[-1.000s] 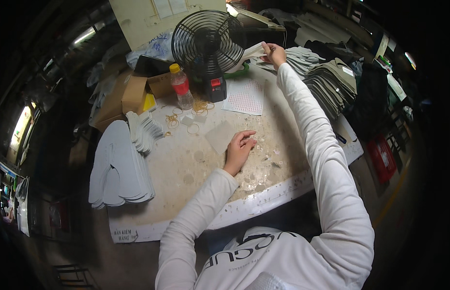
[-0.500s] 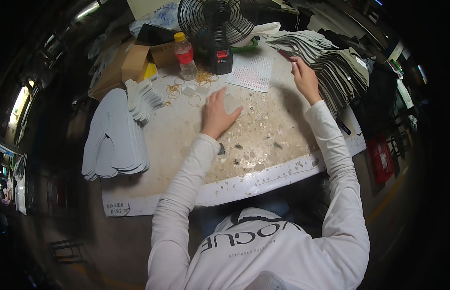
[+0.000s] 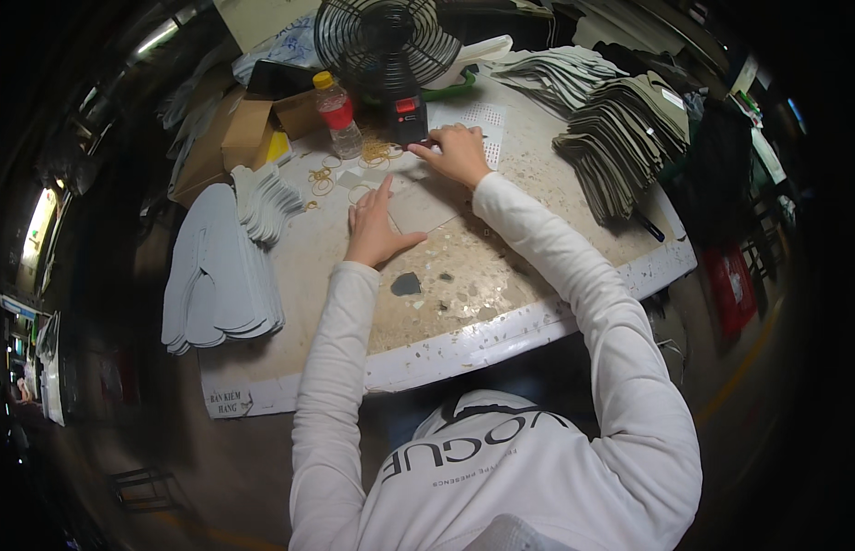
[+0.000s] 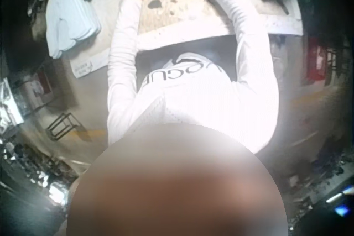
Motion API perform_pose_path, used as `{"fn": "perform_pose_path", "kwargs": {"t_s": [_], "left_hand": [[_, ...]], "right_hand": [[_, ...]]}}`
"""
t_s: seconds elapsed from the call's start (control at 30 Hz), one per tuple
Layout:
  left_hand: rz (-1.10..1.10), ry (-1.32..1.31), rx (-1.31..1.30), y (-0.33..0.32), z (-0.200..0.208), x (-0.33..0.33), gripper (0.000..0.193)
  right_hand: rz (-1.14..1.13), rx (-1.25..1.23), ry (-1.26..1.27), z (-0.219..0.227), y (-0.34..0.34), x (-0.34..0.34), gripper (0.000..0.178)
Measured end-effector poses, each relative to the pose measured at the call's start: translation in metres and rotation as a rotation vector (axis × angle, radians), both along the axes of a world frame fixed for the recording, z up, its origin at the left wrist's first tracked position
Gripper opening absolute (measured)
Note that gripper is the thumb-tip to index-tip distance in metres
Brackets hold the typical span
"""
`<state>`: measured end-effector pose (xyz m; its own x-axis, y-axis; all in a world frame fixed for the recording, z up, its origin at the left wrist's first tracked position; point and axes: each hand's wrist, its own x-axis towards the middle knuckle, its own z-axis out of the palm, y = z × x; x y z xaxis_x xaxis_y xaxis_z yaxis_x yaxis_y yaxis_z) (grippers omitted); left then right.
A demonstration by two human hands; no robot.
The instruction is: The person folds multiple olive-green fabric pieces on a table, stacks them, and places small white labels on the stacks. They also write on a sheet of paper with a pen. The folded stacks are moved to the side of the table.
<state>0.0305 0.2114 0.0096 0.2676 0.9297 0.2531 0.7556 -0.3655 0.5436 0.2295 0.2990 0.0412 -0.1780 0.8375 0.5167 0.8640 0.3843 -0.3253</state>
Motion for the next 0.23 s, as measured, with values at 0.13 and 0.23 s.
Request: {"fn": "perform_pose_path", "kwargs": {"t_s": [0.13, 0.23], "left_hand": [[0.011, 0.085, 0.329, -0.005, 0.002, 0.004, 0.113], [-0.134, 0.002, 0.467, 0.004, 0.003, 0.026, 0.113]], "right_hand": [[0.024, 0.159, 0.163, -0.011, 0.006, -0.013, 0.047], [0.153, -0.094, 0.486, -0.012, -0.014, -0.001, 0.069]]}}
